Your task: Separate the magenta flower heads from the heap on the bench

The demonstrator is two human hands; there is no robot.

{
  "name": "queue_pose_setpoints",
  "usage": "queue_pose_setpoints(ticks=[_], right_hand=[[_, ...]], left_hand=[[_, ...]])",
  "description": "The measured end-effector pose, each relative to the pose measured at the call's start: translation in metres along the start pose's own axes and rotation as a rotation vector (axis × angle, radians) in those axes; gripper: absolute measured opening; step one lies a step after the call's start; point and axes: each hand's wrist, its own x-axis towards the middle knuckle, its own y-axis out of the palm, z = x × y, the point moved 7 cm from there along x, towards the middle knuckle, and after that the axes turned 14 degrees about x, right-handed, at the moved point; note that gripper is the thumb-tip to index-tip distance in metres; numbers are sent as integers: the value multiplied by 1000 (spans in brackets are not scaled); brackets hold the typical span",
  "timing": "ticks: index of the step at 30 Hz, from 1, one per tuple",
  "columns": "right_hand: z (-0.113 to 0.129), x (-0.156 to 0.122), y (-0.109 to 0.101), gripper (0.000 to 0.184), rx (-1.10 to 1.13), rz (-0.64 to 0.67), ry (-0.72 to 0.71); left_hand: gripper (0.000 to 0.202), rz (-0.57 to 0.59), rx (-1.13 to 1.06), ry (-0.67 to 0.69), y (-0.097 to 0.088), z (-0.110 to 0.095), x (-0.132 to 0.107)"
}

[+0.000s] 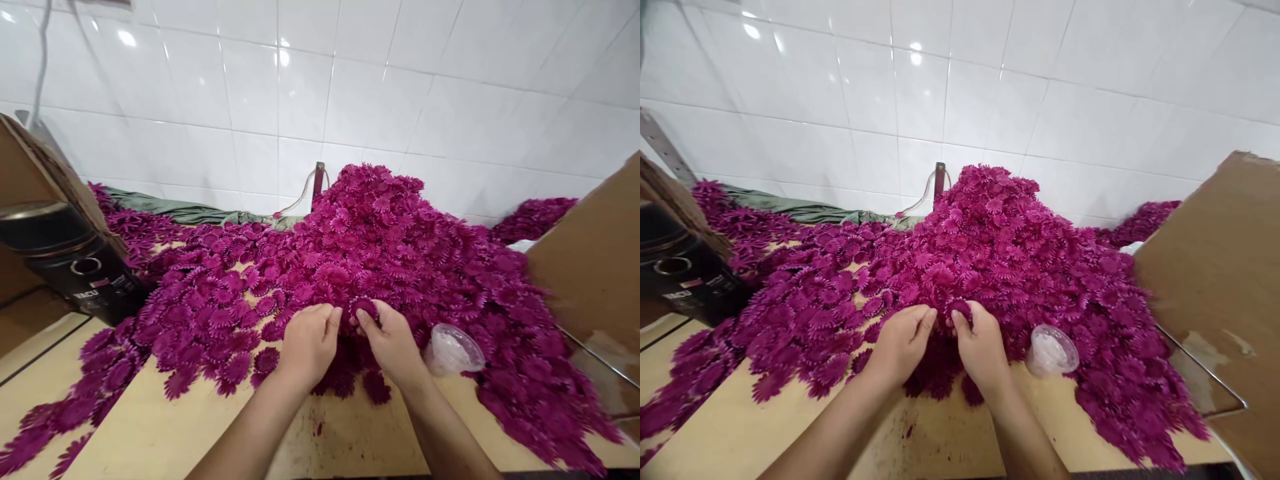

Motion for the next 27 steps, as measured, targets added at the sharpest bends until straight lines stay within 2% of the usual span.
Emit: queue_pose_setpoints(ticks=[3,5,10,13,16,19,21,24,27], right_hand=[[3,-2,-1,22,-79,-4,-9],[2,-1,-2,27,-69,-4,9],[-5,3,-2,37,-33,8,45],[-12,3,0,38,43,18,97],[-10,0,3,36,151,64,93],[-3,-6,6,27,189,118,27],[-4,-8,7,26,212,125,53],[-6,-10,5,26,208,69,97],[4,-16,-1,20,62,-26,8]], left_hand=[[20,-116,-99,6,-11,3,0],[17,-147,-164,36,-14,0,0],[28,-141,-280,122,-12,-14,-1],[27,-94,-355,139,-8,-18,3],[22,-63,-407,76,-4,-15,9],[20,-82,-411,-2,-3,-12,14],[20,-96,-384,-8,-4,-14,14],[18,-118,-286,-7,-6,-19,16],[17,-173,-249,-66,-13,-8,26]])
